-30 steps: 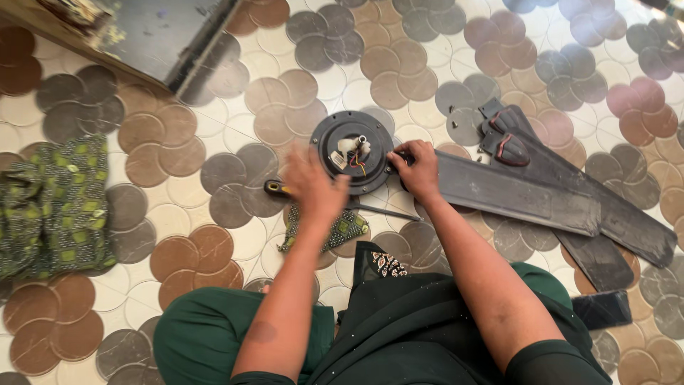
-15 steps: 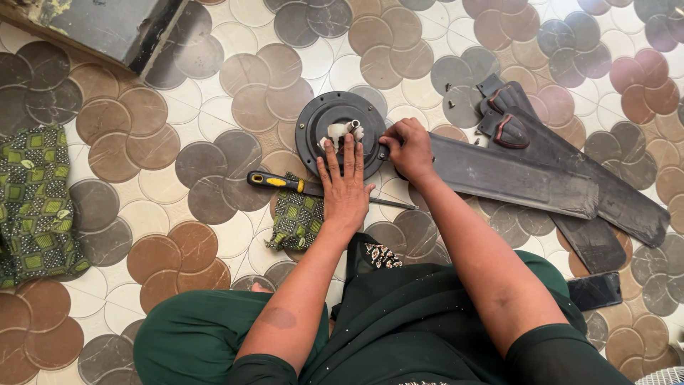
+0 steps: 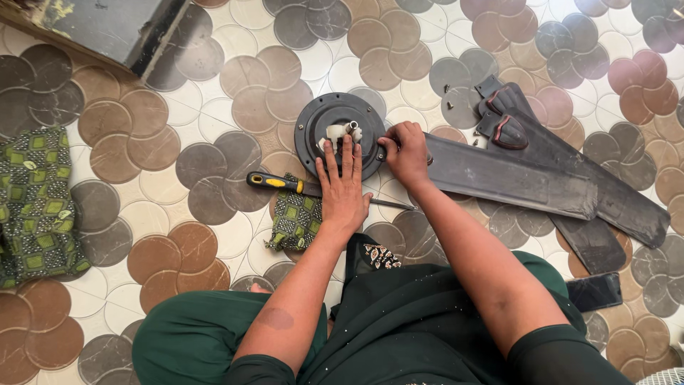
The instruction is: The person sits on the floor and uses a screwdriver to remove screws from the fan blade mounts, detaching the blades from the motor housing. The person then removes the central cap from the motor housing.
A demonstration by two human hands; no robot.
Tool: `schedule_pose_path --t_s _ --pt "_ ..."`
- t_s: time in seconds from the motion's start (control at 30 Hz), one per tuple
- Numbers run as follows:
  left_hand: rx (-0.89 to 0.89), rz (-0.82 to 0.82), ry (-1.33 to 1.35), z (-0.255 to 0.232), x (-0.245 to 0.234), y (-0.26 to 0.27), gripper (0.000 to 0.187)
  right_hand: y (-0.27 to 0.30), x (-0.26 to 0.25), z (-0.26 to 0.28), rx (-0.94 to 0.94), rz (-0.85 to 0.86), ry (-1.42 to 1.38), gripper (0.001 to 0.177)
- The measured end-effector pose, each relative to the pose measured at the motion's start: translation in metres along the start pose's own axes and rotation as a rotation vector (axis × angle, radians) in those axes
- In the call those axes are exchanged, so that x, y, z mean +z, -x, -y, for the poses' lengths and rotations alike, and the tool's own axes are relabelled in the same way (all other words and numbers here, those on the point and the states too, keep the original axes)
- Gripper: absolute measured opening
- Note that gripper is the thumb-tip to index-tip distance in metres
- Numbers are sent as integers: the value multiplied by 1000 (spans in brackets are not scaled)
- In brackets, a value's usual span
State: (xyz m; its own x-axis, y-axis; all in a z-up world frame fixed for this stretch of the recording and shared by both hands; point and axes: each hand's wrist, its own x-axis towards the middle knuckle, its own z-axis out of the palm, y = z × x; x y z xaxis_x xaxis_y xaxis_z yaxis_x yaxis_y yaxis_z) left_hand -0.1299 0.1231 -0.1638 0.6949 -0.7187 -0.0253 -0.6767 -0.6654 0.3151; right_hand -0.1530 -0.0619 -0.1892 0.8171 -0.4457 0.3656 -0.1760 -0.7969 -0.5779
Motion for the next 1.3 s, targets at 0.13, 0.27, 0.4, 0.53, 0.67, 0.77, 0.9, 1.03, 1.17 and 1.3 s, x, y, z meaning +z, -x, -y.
schedule_pose_path --t_s 0.13,0.27,0.4,0.53,0.67,0.77,0.9,1.03,1.17,1.3 --pt "4 4 23 0 -7 1 116 -5 -4 -8 -9 72 -33 14" --pt "10 3 45 0 -14 1 114 -8 -14 -3 -18 128 -71 16" --pt "18 -11 36 2 -13 1 115 -3 -12 3 55 85 -65 24" --pt "15 -2 23 2 -7 0 115 -2 -4 -2 -31 77 75 19" --pt "28 2 7 2 -5 0 115 -2 -4 -4 -40 93 61 12" --pt "26 -2 0 2 -5 -1 115 -1 -9 0 -45 94 38 11" --pt "28 0 -2 3 -4 -1 115 1 -11 5 -68 79 3 16" --pt "35 16 -8 5 -1 0 114 1 -6 1 -1 117 79 15" --pt "34 -6 6 4 0 -2 114 -1 -5 -6 -78 121 82 12" --pt "29 8 -4 4 -2 0 115 -4 -10 -3 -101 154 77 13"
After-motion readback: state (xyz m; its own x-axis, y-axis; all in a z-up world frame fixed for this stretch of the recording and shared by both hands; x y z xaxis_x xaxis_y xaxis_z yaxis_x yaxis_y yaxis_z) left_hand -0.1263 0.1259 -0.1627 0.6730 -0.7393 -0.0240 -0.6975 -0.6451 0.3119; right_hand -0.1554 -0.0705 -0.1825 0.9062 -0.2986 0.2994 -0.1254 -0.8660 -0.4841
